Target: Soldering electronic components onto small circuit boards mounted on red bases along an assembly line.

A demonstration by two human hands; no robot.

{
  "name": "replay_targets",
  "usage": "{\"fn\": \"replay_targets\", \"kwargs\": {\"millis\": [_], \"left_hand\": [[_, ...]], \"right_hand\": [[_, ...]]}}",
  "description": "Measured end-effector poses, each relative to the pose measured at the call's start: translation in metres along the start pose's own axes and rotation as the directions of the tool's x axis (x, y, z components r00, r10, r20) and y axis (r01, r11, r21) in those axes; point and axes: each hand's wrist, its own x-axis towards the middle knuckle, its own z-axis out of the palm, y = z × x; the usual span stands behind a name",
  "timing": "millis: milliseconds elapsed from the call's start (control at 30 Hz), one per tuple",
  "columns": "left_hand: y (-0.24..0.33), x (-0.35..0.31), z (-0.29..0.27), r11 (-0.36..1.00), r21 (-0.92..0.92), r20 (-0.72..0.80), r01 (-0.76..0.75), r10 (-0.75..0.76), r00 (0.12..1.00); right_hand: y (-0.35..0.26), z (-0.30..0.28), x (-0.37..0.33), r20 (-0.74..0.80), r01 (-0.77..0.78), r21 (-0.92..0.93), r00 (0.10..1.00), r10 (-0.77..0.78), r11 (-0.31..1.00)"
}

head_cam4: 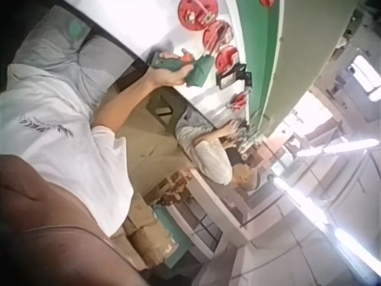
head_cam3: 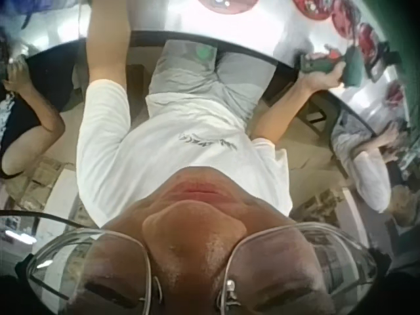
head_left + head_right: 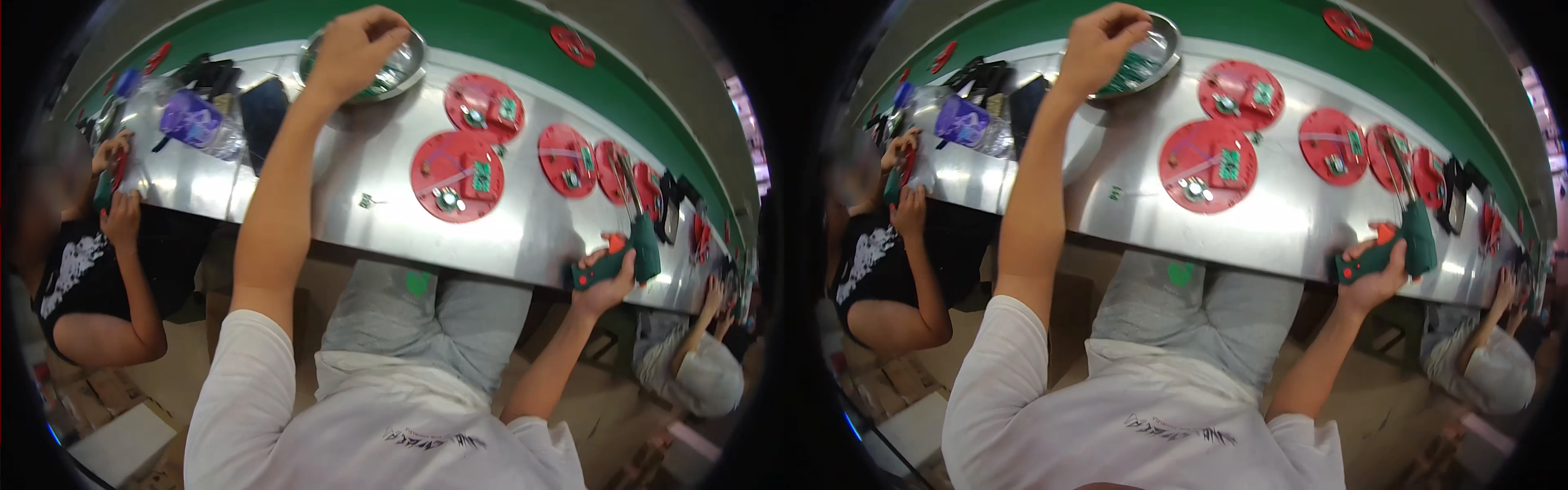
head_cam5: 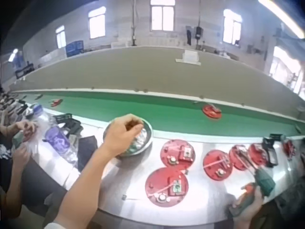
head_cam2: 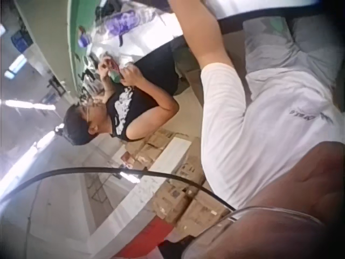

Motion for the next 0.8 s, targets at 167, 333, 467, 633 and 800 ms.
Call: {"fn": "replay_targets", "kwargs": {"millis": [167,333,467,633,800], "left_hand": [[0.113,-0.07,0.019,0.999,0.039,0.072,-0.031,0.028,0.997],[0.118,-0.138,0.065,0.951,0.221,0.122,-0.216,0.193,0.974],[0.106,-0.152,0.082,0.895,0.396,0.052,-0.204,0.2,0.978],[0.098,-0.157,0.09,0.903,0.397,0.031,-0.166,0.168,0.985],[0.097,-0.156,0.089,0.909,0.391,0.013,-0.144,0.151,0.988]], "right_hand": [[-0.006,0.004,-0.006,0.286,0.169,0.027,0.943,-0.17,0.985],[-0.021,0.003,-0.035,0.512,0.109,-0.059,0.857,-0.063,0.992],[-0.023,0.004,-0.048,0.572,0.028,-0.108,0.819,0.04,0.994],[-0.025,0.006,-0.051,0.602,0.034,-0.181,0.794,0.083,0.983],[-0.026,0.013,-0.056,0.587,-0.063,-0.159,0.796,0.145,0.985]]}}
